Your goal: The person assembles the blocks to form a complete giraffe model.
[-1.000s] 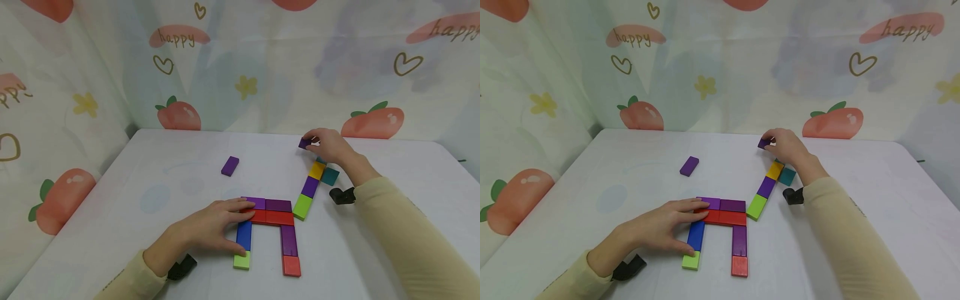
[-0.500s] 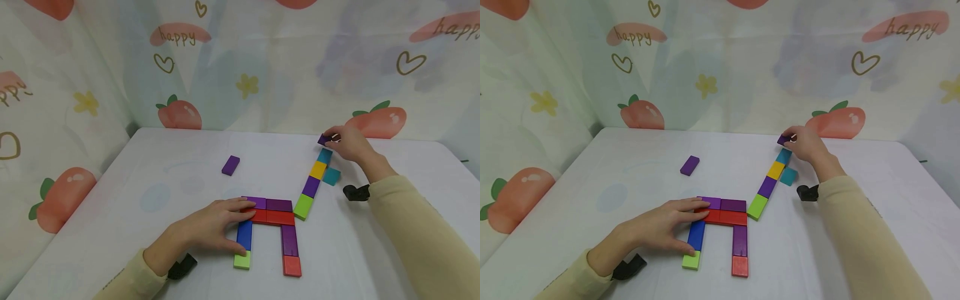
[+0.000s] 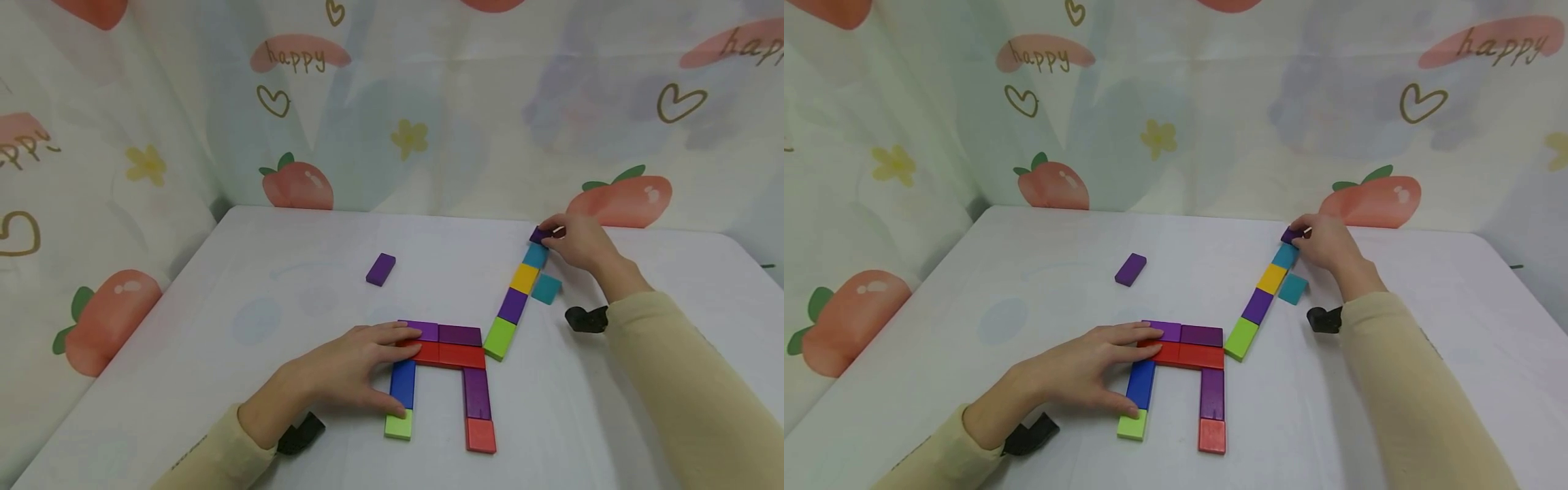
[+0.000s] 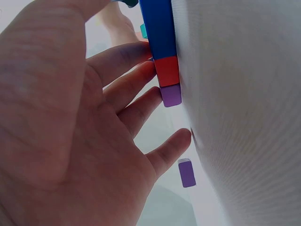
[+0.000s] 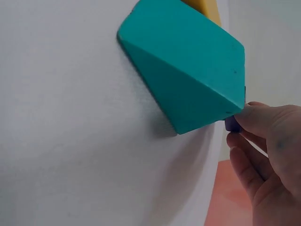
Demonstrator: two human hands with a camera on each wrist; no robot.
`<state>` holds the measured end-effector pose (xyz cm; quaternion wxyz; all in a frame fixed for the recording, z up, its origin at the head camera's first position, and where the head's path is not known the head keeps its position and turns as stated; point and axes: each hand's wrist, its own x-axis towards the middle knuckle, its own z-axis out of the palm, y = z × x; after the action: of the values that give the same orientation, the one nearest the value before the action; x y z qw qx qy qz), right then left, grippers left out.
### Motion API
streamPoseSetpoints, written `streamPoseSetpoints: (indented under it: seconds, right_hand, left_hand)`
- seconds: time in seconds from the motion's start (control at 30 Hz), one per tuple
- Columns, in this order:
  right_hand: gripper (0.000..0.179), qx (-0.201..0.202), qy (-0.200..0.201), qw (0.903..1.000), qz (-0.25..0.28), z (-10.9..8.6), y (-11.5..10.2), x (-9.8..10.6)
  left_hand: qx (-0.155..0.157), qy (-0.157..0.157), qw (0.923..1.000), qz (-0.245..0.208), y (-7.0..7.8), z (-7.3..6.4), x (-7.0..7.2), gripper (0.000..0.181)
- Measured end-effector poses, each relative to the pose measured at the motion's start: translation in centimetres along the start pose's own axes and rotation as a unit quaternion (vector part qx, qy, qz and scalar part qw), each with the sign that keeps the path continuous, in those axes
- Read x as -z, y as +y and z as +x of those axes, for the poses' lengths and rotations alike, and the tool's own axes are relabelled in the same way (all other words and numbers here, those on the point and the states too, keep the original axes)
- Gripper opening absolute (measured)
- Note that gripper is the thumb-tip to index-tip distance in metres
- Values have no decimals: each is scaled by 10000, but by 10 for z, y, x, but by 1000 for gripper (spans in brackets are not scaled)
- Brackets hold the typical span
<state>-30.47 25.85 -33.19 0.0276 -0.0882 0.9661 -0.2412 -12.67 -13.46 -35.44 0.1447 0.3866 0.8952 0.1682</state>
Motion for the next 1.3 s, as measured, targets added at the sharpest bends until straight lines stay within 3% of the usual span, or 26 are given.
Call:
streamPoseSetpoints:
  seconds: [0.33,0.67,0.93,1.3]
  right_hand:
    - [32,91,-64,9998,-138,-1,7,-4]
    - [44,139,-441,9987,-236,-3,8,-4]
    - [45,9,-429,9990,-131,-5,10,-5]
    - [44,144,-351,9991,-196,-9,13,-6]
  left_hand:
    - [15,-22,10000,34,0,1,0,85]
    - [-8,9,10000,30,0,1,0,84]
    - [-72,30,10000,21,0,1,0,85]
    - [-27,15,10000,1,1,1,0,84]
